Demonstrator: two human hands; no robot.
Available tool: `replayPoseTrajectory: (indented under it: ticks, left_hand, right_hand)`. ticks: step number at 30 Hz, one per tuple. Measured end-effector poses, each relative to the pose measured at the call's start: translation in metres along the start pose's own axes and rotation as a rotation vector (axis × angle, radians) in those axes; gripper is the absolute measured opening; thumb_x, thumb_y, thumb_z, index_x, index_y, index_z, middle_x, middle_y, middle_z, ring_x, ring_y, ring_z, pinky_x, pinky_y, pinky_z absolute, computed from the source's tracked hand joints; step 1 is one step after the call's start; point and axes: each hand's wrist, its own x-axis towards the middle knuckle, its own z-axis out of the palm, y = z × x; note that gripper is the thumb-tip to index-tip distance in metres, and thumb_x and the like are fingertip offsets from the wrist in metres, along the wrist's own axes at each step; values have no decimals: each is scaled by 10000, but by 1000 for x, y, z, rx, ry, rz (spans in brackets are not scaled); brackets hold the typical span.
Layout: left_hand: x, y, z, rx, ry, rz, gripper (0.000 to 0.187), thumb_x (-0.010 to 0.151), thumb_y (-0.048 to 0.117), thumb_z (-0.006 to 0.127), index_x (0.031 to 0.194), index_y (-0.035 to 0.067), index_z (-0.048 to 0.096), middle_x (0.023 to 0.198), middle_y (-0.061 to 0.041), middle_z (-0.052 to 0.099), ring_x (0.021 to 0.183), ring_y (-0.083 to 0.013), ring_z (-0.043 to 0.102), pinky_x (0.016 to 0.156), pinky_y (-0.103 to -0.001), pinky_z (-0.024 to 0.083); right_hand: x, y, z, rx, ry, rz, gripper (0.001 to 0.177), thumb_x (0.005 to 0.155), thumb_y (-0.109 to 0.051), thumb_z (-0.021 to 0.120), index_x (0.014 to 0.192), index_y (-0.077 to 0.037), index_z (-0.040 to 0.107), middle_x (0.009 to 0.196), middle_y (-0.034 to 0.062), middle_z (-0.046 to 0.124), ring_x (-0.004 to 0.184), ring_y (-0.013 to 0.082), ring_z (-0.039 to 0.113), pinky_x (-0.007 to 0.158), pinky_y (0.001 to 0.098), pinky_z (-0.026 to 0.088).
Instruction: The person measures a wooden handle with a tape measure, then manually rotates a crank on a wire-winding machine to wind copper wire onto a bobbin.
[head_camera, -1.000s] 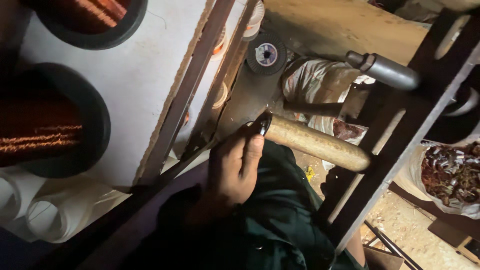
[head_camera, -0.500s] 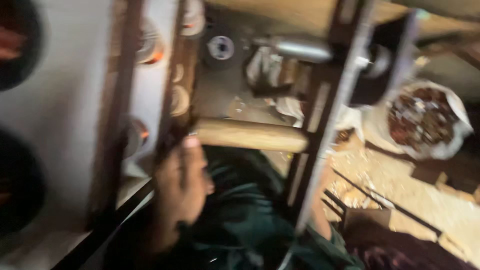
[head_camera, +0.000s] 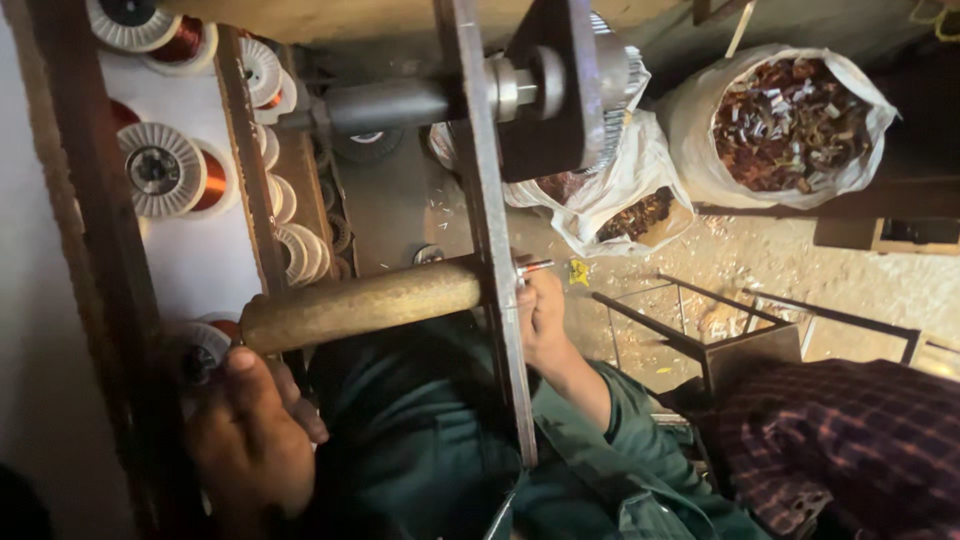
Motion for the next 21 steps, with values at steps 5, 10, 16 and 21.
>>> replayPoseTrajectory:
  ticks: [5, 10, 16, 21]
  left_hand:
    - [1, -14, 0, 58, 46, -31, 511, 1091, 417, 462, 800, 9, 559, 604, -70, 522, 417, -169, 477, 396, -319, 374]
    - [7, -44, -1, 64, 101, 75, 529, 1125, 386, 479, 813, -25, 598, 596, -59, 533, 442, -183, 491, 414, -325, 358]
    - [21, -71, 5, 298, 278, 603, 516, 1214, 352, 455, 961, -1, 734, 735, -130, 663, 647, -238, 655, 594, -325, 477]
    - [13, -70, 13, 201, 316, 683, 533, 1237, 341, 441, 1041, -66, 724, 834, -171, 693, 707, -253, 672, 646, -330, 495]
  right_hand:
    - [33, -3, 7, 57, 9, -219, 477, 1156, -438, 344, 1006, -21, 520, 860, 144, 566, 738, 281, 573, 678, 412, 468]
    - [51, 1, 0, 23, -46, -361, 457, 1155, -420, 335, 1005, -26, 511, 860, 147, 548, 750, 292, 570, 680, 422, 458]
    - [13, -50, -10, -63, -101, 211, 462, 1105, -444, 360, 952, -69, 584, 676, 32, 586, 580, 141, 583, 555, 315, 438]
    - [25, -140, -42, 456, -176, 825, 369, 1130, -394, 447, 990, -79, 579, 677, -31, 468, 509, 88, 405, 440, 258, 345]
